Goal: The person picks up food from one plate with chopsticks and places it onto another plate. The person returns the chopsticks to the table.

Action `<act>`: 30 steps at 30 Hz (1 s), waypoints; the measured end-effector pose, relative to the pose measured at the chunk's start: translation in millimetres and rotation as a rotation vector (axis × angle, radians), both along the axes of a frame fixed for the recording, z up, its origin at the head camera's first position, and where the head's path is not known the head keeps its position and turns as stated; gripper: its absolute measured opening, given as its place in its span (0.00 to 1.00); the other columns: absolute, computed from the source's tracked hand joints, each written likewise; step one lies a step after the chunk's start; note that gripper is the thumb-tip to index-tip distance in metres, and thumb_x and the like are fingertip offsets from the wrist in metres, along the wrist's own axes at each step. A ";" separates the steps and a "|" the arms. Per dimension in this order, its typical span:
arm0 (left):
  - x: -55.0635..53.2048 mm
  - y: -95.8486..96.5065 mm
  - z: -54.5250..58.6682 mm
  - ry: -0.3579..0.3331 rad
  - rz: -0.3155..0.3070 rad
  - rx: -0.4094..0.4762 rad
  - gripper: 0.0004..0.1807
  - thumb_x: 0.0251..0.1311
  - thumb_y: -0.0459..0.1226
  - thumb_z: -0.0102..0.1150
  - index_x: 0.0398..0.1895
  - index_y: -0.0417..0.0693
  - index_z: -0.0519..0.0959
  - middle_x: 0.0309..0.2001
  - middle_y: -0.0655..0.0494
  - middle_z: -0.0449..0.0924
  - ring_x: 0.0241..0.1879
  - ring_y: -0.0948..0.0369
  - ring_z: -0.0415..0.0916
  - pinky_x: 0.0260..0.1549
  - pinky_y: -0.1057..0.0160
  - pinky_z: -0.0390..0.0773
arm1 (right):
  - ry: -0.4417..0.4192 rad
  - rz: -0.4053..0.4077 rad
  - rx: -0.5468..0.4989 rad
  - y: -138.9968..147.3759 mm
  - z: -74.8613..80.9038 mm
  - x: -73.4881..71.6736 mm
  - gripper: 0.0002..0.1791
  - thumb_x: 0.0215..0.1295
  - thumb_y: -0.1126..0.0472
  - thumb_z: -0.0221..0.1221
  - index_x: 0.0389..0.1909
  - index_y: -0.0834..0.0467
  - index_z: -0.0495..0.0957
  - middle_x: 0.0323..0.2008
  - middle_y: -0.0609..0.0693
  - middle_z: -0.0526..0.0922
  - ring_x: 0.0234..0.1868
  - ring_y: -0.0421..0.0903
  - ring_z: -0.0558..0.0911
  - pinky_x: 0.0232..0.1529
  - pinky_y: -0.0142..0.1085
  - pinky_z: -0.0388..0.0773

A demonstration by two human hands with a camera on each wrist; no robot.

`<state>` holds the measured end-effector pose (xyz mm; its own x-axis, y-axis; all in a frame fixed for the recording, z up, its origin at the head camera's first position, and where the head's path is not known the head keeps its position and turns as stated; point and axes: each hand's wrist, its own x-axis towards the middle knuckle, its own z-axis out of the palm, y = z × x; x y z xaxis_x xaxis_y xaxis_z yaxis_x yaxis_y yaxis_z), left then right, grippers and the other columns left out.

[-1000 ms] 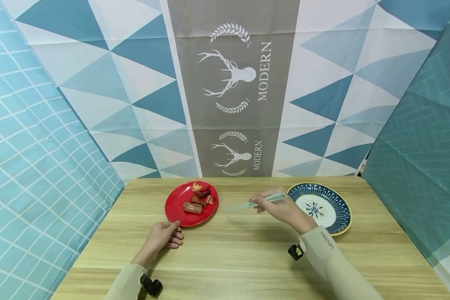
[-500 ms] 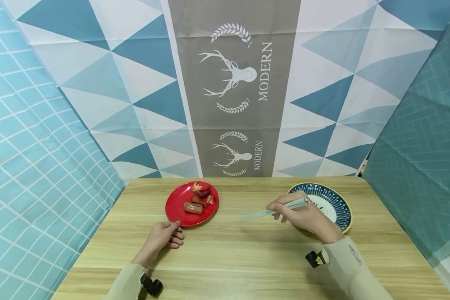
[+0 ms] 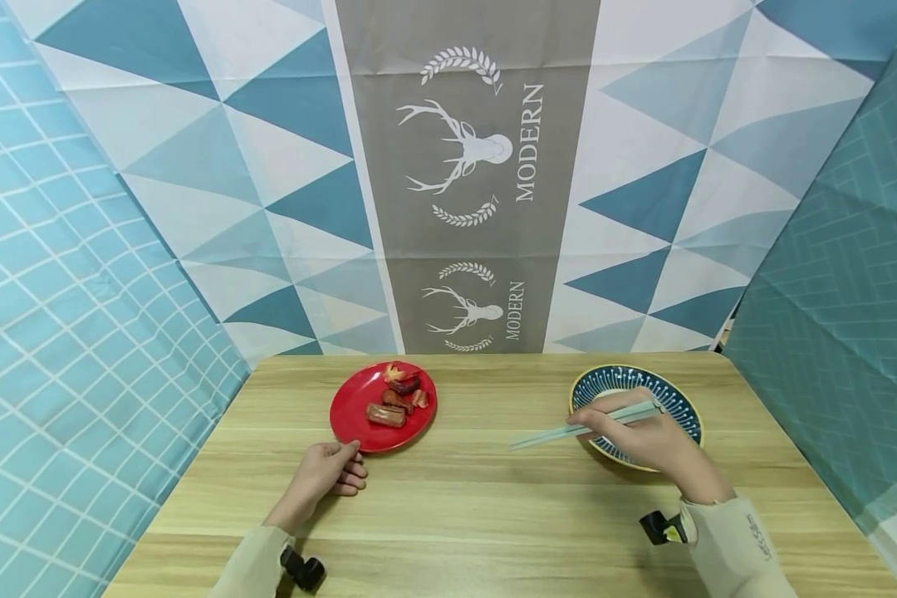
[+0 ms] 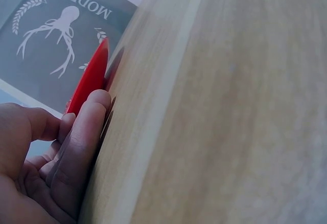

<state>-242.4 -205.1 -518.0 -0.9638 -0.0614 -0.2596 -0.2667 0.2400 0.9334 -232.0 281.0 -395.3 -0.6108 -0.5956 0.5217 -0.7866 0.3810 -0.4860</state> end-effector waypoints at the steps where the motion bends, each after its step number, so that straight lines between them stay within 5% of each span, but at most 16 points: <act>1: 0.1 0.2 -0.3 0.000 0.002 -0.001 0.20 0.78 0.44 0.51 0.37 0.33 0.79 0.26 0.49 0.85 0.23 0.60 0.85 0.26 0.60 0.89 | 0.019 -0.015 -0.006 1.5 -0.1 1.2 0.13 0.66 0.74 0.62 0.41 0.56 0.90 0.33 0.40 0.91 0.32 0.30 0.85 0.36 0.21 0.81; 12: 0.8 1.9 -0.4 -0.004 0.020 -0.006 0.20 0.77 0.43 0.52 0.36 0.33 0.80 0.26 0.49 0.85 0.23 0.60 0.85 0.25 0.60 0.89 | -0.016 -0.082 -0.091 10.8 2.5 13.5 0.15 0.64 0.79 0.61 0.39 0.58 0.90 0.35 0.42 0.91 0.33 0.30 0.85 0.23 0.26 0.83; 20: -0.4 1.7 -0.6 -0.012 0.018 -0.009 0.19 0.78 0.43 0.51 0.36 0.34 0.79 0.26 0.49 0.85 0.23 0.60 0.85 0.26 0.60 0.89 | 0.088 -0.055 -0.138 10.6 1.2 13.5 0.18 0.55 0.84 0.64 0.37 0.59 0.89 0.33 0.41 0.90 0.31 0.29 0.86 0.24 0.25 0.84; 30: -0.5 2.7 -2.2 -0.004 0.039 -0.022 0.20 0.77 0.44 0.53 0.36 0.33 0.80 0.26 0.48 0.85 0.23 0.59 0.85 0.24 0.60 0.89 | 0.207 -0.069 -0.091 0.6 3.1 14.3 0.16 0.58 0.76 0.68 0.33 0.49 0.87 0.24 0.32 0.80 0.24 0.26 0.74 0.25 0.19 0.73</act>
